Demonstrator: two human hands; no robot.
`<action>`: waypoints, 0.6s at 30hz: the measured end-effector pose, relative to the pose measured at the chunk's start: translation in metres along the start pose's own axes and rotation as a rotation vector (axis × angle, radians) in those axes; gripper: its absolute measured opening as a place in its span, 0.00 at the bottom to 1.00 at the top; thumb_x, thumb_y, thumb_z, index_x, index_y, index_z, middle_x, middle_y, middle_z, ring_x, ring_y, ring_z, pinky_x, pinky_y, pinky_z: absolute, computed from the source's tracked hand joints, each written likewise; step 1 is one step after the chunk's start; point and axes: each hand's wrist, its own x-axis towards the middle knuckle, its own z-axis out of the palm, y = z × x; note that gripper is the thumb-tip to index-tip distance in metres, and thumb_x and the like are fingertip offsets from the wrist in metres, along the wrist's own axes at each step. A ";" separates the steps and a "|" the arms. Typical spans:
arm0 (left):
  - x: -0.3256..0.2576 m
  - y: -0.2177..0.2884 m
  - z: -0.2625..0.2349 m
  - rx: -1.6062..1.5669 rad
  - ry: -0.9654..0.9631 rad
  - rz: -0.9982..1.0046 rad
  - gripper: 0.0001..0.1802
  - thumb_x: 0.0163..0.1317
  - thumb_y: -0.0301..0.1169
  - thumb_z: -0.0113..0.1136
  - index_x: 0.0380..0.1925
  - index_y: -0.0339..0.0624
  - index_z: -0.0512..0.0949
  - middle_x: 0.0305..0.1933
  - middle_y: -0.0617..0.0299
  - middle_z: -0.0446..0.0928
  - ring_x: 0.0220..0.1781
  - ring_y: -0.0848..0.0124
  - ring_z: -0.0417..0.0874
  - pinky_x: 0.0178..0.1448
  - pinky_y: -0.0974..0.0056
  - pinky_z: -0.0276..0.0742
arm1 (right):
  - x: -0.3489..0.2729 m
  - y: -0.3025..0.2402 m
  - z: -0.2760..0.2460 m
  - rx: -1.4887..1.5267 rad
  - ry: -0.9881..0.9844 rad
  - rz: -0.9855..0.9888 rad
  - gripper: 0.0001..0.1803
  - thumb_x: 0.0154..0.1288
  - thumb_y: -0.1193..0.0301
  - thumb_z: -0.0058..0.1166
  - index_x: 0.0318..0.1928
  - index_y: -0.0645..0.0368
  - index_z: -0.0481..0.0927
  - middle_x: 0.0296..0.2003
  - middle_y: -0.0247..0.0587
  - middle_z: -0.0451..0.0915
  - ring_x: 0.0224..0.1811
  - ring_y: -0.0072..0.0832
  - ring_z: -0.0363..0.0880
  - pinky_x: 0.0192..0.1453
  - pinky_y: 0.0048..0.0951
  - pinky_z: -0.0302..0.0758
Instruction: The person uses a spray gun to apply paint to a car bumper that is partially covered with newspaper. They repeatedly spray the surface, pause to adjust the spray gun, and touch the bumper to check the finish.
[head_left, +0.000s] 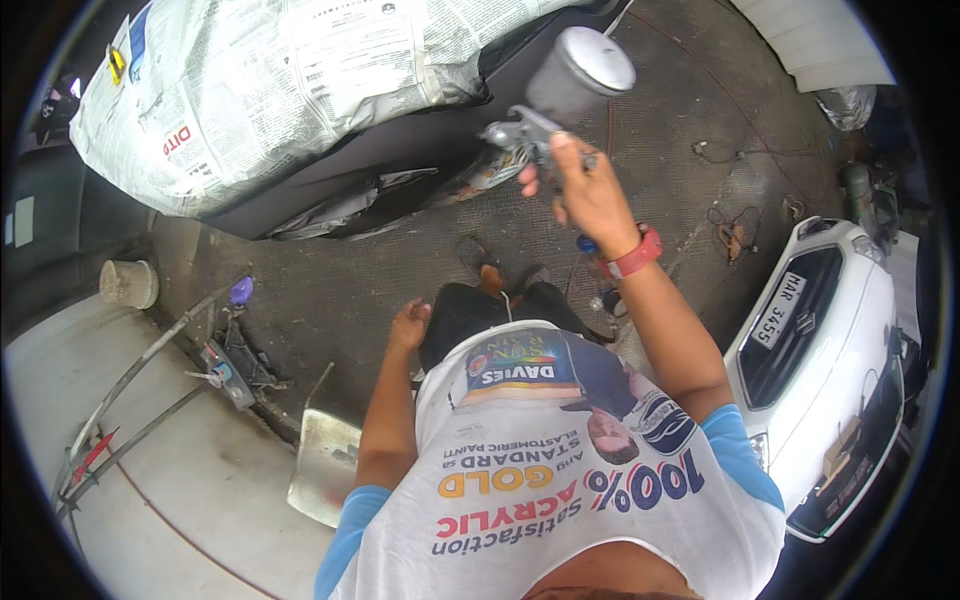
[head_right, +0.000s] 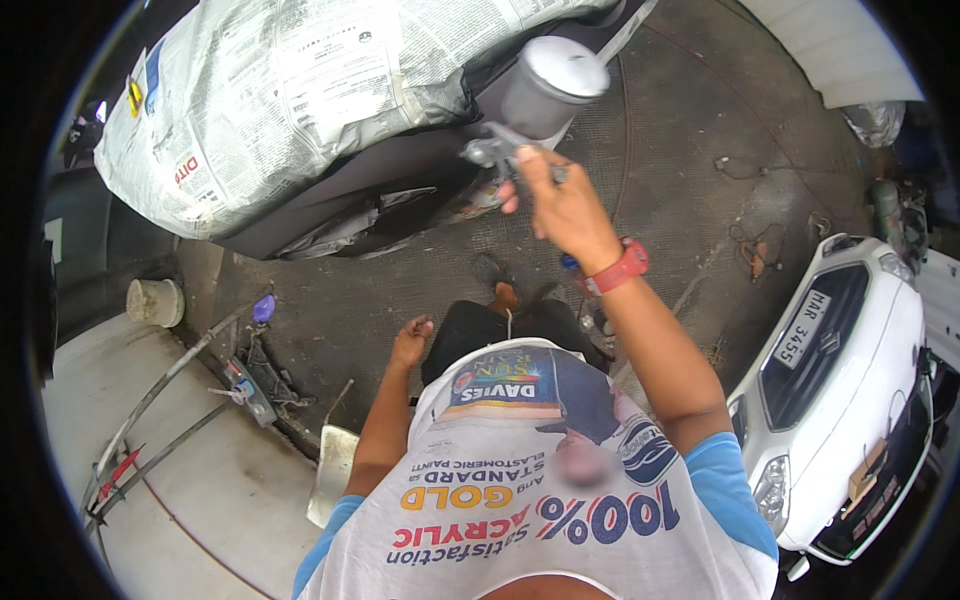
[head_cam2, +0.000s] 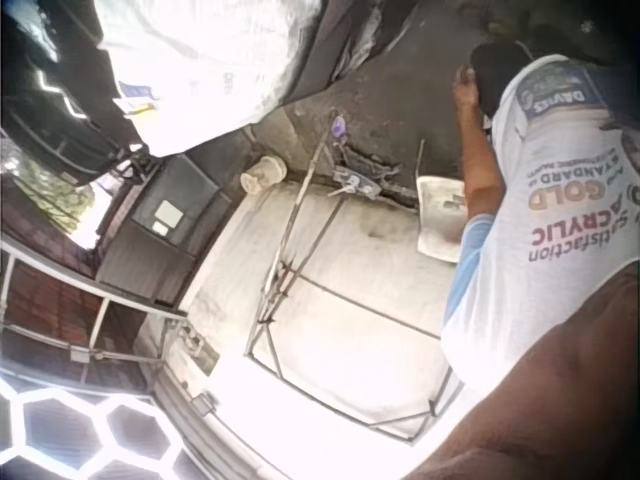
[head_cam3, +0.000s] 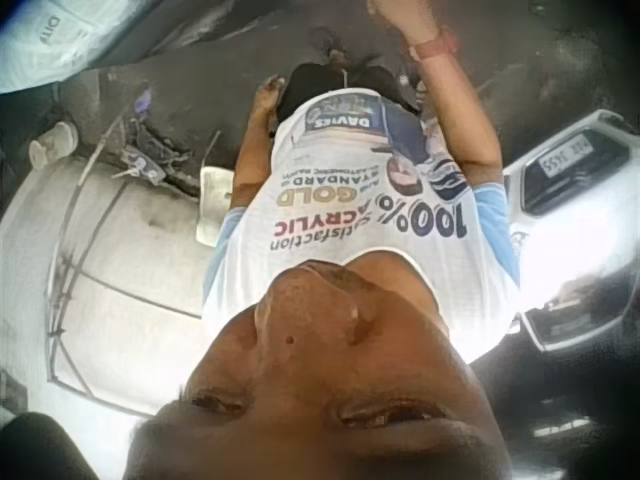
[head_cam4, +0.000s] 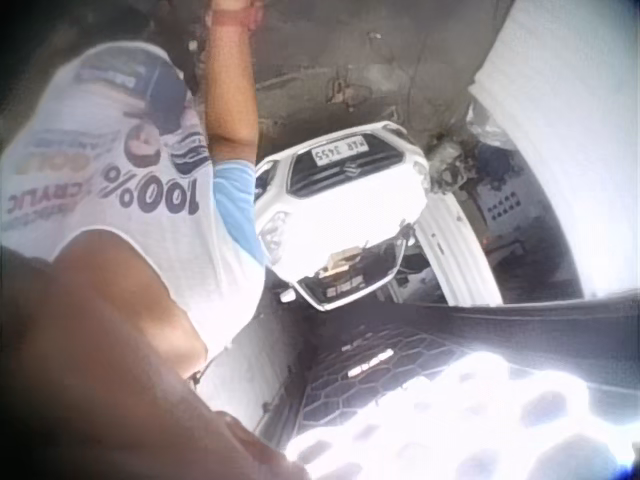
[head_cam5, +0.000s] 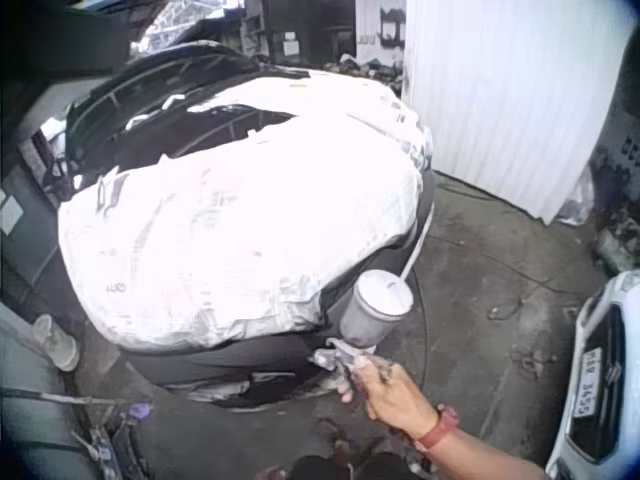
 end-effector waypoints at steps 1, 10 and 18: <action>0.002 0.017 -0.006 -0.013 -0.014 0.000 0.31 0.77 0.49 0.65 0.71 0.42 0.79 0.61 0.53 0.88 0.60 0.63 0.88 0.66 0.58 0.80 | 0.001 0.005 -0.015 -0.037 0.032 0.033 0.36 0.88 0.42 0.36 0.73 0.58 0.78 0.37 0.40 0.89 0.37 0.21 0.88 0.21 0.21 0.72; -0.018 0.042 -0.015 -0.065 -0.054 -0.190 0.31 0.78 0.48 0.61 0.73 0.41 0.77 0.72 0.49 0.81 0.73 0.54 0.82 0.77 0.53 0.74 | 0.045 -0.005 -0.118 -0.045 0.255 0.002 0.38 0.85 0.38 0.41 0.57 0.64 0.84 0.36 0.45 0.90 0.35 0.25 0.89 0.20 0.24 0.70; -0.080 -0.087 0.089 -0.299 -0.389 -0.384 0.33 0.78 0.54 0.57 0.70 0.41 0.78 0.69 0.50 0.80 0.63 0.59 0.84 0.65 0.53 0.79 | 0.114 -0.005 -0.214 -0.051 0.283 -0.005 0.35 0.86 0.41 0.38 0.55 0.62 0.83 0.36 0.43 0.90 0.37 0.26 0.90 0.22 0.24 0.68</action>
